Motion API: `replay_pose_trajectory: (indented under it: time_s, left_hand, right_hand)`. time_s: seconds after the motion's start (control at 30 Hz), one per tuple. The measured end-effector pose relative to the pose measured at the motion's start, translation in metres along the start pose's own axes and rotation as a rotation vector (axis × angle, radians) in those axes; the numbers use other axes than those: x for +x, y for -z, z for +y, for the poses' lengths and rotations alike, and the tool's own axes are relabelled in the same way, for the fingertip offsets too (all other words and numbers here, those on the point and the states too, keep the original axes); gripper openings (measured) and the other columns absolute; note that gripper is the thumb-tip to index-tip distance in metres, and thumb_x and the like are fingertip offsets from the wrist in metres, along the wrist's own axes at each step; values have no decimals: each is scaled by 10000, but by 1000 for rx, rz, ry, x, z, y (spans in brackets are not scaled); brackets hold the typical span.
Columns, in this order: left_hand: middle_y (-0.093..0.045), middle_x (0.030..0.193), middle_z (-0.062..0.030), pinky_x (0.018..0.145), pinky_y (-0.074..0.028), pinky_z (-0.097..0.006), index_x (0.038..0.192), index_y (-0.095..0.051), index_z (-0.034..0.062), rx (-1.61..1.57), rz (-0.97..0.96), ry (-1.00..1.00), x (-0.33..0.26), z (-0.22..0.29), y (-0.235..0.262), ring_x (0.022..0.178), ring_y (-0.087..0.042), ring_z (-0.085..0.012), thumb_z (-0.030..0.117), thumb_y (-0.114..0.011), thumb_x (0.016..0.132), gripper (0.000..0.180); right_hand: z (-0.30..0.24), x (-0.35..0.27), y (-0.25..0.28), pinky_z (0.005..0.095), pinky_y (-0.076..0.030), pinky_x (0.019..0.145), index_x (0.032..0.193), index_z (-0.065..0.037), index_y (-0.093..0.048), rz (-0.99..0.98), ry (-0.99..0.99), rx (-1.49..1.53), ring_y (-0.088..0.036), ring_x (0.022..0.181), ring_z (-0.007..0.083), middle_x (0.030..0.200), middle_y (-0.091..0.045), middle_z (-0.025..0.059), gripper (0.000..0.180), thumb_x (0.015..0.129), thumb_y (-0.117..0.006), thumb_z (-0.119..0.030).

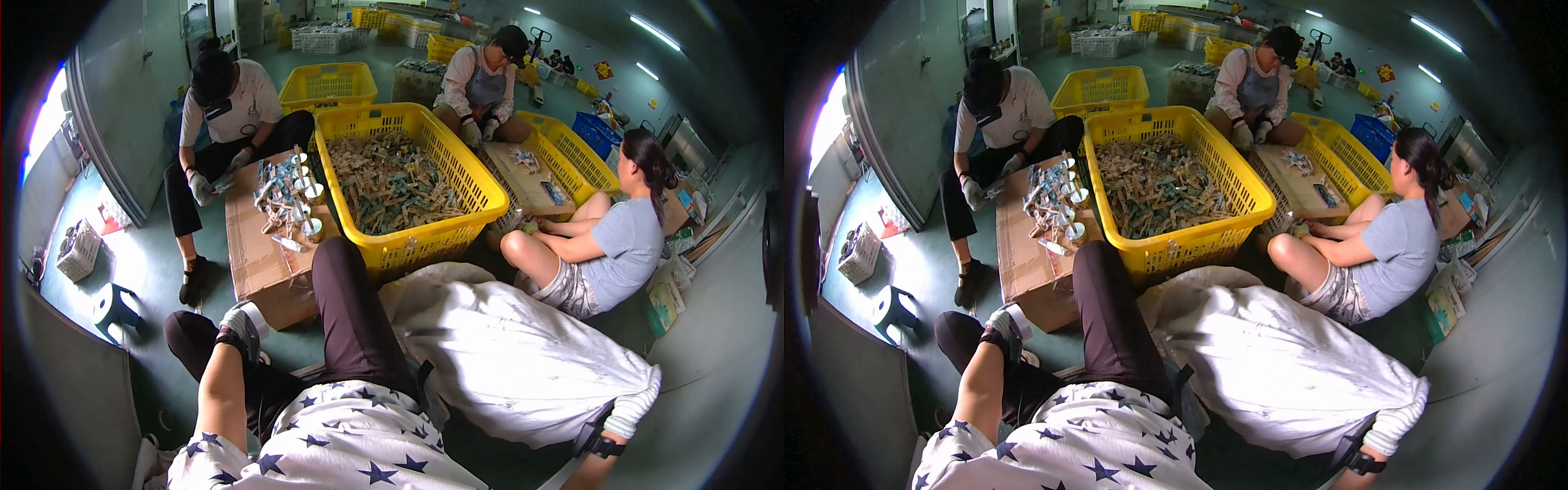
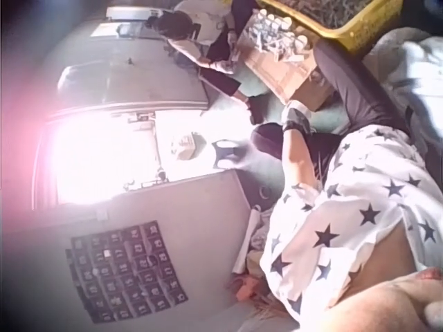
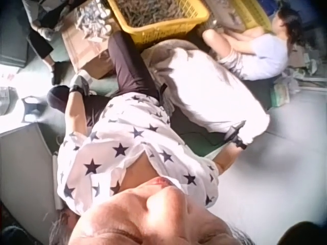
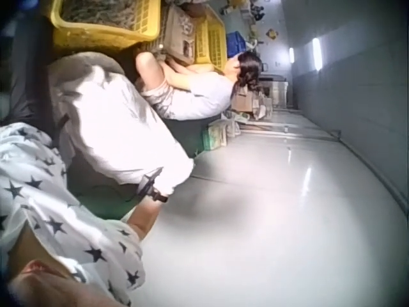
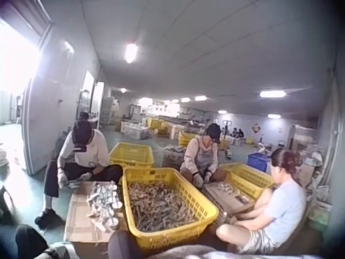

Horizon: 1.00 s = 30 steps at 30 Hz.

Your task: Assembling small plastic spring-clips and organizing them on a cardboard box.

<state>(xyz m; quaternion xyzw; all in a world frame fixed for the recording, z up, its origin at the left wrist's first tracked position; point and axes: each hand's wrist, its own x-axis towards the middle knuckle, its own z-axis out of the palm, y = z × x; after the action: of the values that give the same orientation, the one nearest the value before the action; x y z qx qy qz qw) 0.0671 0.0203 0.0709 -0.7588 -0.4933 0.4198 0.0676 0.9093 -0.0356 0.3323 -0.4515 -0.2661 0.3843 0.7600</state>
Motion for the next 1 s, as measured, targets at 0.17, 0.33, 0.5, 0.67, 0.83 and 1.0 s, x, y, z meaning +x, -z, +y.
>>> replay_pose_trajectory:
  time_s: [0.17, 0.33, 0.5, 0.67, 0.83, 1.0]
  left_hand:
    - [-673, 1080, -22, 863, -483, -300, 1000, -692, 213, -282, -100, 163, 20, 5, -62, 1036, -622, -174, 252, -506, 832, 254]
    - [-667, 1111, 0, 912, -458, -297, 1048, -668, 202, -2637, 735, -67, 78, 6, -202, 1050, -607, -166, 246, -494, 865, 256]
    - [-665, 1110, -2, 906, -472, -309, 1119, -629, 166, -2537, 713, 162, 37, 31, -235, 1016, -617, -185, 236, -439, 925, 281]
    - [-680, 1008, -85, 830, -528, -432, 1110, -626, 120, -3160, 566, 852, 29, 12, -98, 900, -652, -260, 210, -428, 957, 266]
    - [-685, 956, -86, 772, -554, -471, 1082, -633, 109, -3077, 679, 915, 20, 11, -88, 836, -659, -259, 193, -436, 956, 248]
    - [-655, 838, -69, 706, -580, -410, 1005, -631, 106, -2792, 652, 1136, 3, 16, -100, 672, -601, -232, 195, -435, 957, 221]
  right_hand:
    - [2, -6, 41, 414, -463, 920, 1051, 2, -630, -32, -145, -137, -593, 1005, 290, 1070, -642, 151, 552, 852, -567, -509]
    - [137, -20, 167, 367, -386, 1010, 1338, 61, -424, 244, -331, -1329, -509, 1166, 292, 1328, -524, 161, 700, 811, -629, -352]
    - [205, 23, 126, 399, -417, 978, 1285, 36, -475, 147, -182, -1438, -532, 1152, 347, 1286, -540, 212, 633, 771, -679, -272]
    - [240, 18, 1, 323, -464, 732, 1214, -21, -510, -126, -311, -1170, -529, 821, 160, 966, -575, 63, 465, 815, -673, -195]
    - [357, 54, -81, 346, -467, 856, 1206, 1, -527, -519, -255, -1237, -593, 938, 229, 1003, -638, 128, 458, 821, -679, -197]
    - [438, 33, -214, 407, -444, 959, 1188, -56, -601, -930, -116, -1657, -560, 1138, 363, 1210, -596, 213, 460, 794, -689, -276]
